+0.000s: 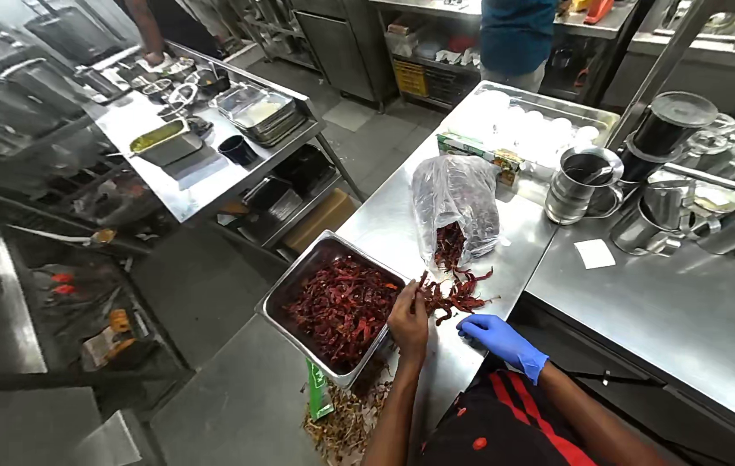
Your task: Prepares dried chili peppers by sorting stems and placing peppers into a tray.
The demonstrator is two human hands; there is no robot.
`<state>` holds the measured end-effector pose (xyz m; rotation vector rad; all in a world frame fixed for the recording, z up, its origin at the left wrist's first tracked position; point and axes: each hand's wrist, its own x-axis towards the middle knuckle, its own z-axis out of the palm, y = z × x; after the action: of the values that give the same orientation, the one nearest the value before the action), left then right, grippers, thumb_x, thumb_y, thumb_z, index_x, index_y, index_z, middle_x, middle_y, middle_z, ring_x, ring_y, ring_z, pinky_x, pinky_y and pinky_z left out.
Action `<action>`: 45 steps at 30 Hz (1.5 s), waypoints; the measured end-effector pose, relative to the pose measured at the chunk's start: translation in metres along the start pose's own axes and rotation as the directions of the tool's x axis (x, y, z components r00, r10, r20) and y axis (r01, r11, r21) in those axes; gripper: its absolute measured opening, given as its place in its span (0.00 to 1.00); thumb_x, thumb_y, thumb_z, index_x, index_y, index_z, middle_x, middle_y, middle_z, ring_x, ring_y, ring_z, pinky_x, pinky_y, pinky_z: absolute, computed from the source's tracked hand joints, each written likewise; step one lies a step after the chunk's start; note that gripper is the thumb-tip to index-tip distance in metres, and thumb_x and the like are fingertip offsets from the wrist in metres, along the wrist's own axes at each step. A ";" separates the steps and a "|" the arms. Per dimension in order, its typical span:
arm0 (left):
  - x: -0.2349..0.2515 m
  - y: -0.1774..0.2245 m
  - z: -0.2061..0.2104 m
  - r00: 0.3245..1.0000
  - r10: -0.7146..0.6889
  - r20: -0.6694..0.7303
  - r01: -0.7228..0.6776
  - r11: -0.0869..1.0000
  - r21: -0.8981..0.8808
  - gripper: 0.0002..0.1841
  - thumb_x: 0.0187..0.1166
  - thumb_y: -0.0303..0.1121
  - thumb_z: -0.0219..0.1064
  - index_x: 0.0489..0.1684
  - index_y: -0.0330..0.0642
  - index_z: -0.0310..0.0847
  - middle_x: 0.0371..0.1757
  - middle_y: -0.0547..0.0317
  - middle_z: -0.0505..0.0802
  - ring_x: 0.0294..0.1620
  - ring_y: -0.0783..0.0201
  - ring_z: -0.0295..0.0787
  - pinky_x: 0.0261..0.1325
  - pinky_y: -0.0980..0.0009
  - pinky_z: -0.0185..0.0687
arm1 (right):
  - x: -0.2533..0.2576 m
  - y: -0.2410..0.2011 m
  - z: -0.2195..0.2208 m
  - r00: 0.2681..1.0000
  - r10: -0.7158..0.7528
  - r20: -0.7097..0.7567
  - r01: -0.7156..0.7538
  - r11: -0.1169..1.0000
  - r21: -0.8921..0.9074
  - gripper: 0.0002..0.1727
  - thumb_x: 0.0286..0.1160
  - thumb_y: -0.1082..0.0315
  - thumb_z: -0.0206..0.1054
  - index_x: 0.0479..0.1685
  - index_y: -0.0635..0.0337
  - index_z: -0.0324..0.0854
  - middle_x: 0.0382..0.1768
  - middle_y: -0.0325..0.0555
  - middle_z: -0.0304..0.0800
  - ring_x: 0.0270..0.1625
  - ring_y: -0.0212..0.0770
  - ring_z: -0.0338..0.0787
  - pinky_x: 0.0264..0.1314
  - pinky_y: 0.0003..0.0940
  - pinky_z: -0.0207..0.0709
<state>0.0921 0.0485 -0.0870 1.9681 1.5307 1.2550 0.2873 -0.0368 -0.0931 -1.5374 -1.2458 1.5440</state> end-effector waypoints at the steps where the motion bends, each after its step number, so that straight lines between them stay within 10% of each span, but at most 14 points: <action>1: 0.000 -0.002 -0.003 0.999 -0.039 -0.017 0.038 0.999 -0.016 0.13 0.82 0.31 0.69 0.60 0.43 0.91 0.57 0.54 0.96 0.49 0.63 0.95 0.56 0.58 0.92 | 0.005 -0.003 0.000 1.000 -0.010 0.026 0.010 1.000 0.007 0.20 0.88 0.48 0.58 0.52 0.49 0.92 0.48 0.35 0.96 0.52 0.32 0.93 0.62 0.37 0.85; 11: -0.002 -0.050 -0.007 0.981 0.187 -0.048 -0.182 0.979 0.097 0.11 0.83 0.34 0.66 0.52 0.40 0.91 0.61 0.55 0.93 0.64 0.63 0.91 0.67 0.62 0.89 | 0.056 -0.038 -0.019 0.959 -0.132 0.251 0.142 0.990 -0.023 0.20 0.88 0.49 0.57 0.51 0.49 0.92 0.46 0.35 0.96 0.52 0.33 0.93 0.62 0.37 0.84; 20: 0.027 -0.035 -0.016 0.996 -0.048 -0.074 0.054 0.995 0.087 0.11 0.83 0.34 0.67 0.56 0.44 0.91 0.56 0.59 0.95 0.53 0.68 0.94 0.60 0.62 0.92 | 0.074 -0.052 -0.043 0.913 -0.126 0.389 0.168 0.983 -0.077 0.22 0.88 0.46 0.57 0.55 0.49 0.92 0.49 0.35 0.96 0.54 0.33 0.93 0.64 0.38 0.85; 26: 0.018 0.018 -0.021 0.897 -0.426 -0.115 0.382 0.880 -0.283 0.09 0.82 0.34 0.71 0.52 0.43 0.91 0.40 0.57 0.96 0.30 0.63 0.90 0.34 0.65 0.89 | 0.077 -0.055 -0.046 0.885 -0.104 0.454 0.104 0.994 0.026 0.21 0.90 0.51 0.56 0.58 0.54 0.90 0.48 0.39 0.96 0.51 0.35 0.93 0.56 0.34 0.85; 32: -0.009 0.034 -0.026 0.795 -0.604 -0.051 0.479 0.677 -0.559 0.09 0.84 0.29 0.67 0.52 0.34 0.88 0.40 0.44 0.95 0.30 0.55 0.91 0.34 0.64 0.90 | 0.092 -0.063 -0.028 0.908 -0.131 0.398 0.190 0.976 -0.111 0.28 0.80 0.46 0.67 0.78 0.40 0.78 0.64 0.34 0.90 0.51 0.36 0.92 0.56 0.42 0.86; 38: -0.033 0.033 -0.034 0.811 -0.585 0.014 0.518 0.707 -0.481 0.08 0.81 0.30 0.70 0.47 0.35 0.91 0.37 0.47 0.95 0.32 0.55 0.92 0.38 0.63 0.91 | 0.101 -0.065 0.002 0.880 -0.259 0.398 0.338 0.930 -0.143 0.10 0.83 0.57 0.67 0.47 0.48 0.93 0.39 0.36 0.94 0.39 0.34 0.90 0.45 0.39 0.86; 45: -0.043 0.036 -0.061 0.723 -0.691 -0.017 0.533 0.573 -0.623 0.09 0.85 0.27 0.63 0.47 0.30 0.87 0.36 0.42 0.94 0.30 0.56 0.90 0.36 0.66 0.87 | 0.108 -0.044 0.004 0.929 -0.223 0.296 0.278 0.948 -0.158 0.12 0.85 0.58 0.63 0.44 0.52 0.90 0.35 0.40 0.90 0.37 0.37 0.88 0.41 0.41 0.83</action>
<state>0.0636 -0.0179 -0.0464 0.7675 1.4959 1.4402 0.2611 0.0770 -0.0958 -1.2443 -1.7283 1.5350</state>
